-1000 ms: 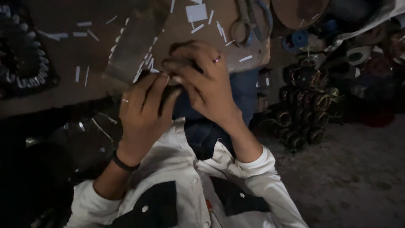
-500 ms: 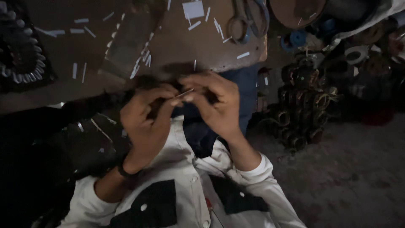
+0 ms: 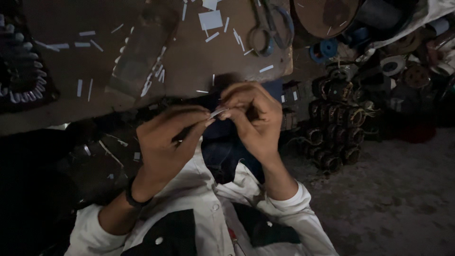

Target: The person picks up small white paper strips and inserts them into the slots of an electric motor stator by hand.

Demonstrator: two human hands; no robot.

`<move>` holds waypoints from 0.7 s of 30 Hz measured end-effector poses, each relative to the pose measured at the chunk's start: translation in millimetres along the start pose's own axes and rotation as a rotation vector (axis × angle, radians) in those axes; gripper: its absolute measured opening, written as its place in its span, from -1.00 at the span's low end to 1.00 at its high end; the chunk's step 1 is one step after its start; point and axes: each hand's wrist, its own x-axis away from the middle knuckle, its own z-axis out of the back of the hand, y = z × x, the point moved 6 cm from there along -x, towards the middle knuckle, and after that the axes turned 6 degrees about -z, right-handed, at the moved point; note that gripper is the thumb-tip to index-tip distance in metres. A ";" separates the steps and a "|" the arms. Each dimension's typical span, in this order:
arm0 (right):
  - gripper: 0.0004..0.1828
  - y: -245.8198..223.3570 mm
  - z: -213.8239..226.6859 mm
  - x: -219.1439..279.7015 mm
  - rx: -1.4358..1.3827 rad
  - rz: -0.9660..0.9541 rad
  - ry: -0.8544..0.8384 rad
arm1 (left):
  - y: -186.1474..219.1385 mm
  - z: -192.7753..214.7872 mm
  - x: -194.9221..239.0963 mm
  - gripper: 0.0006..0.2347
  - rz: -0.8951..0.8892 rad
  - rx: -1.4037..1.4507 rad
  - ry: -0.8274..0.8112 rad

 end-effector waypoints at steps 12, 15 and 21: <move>-0.92 -20.6 -0.3 -1.5 0.446 0.251 -0.045 | -34.6 -21.8 8.5 -0.88 0.427 0.437 -0.172; -0.92 -11.4 1.2 -2.0 0.379 0.150 -0.014 | -37.0 -20.1 10.4 -0.90 0.449 0.393 -0.156; -0.93 -3.3 2.8 -3.7 0.214 0.033 -0.019 | -14.3 -7.8 -0.2 -0.89 0.183 0.098 -0.120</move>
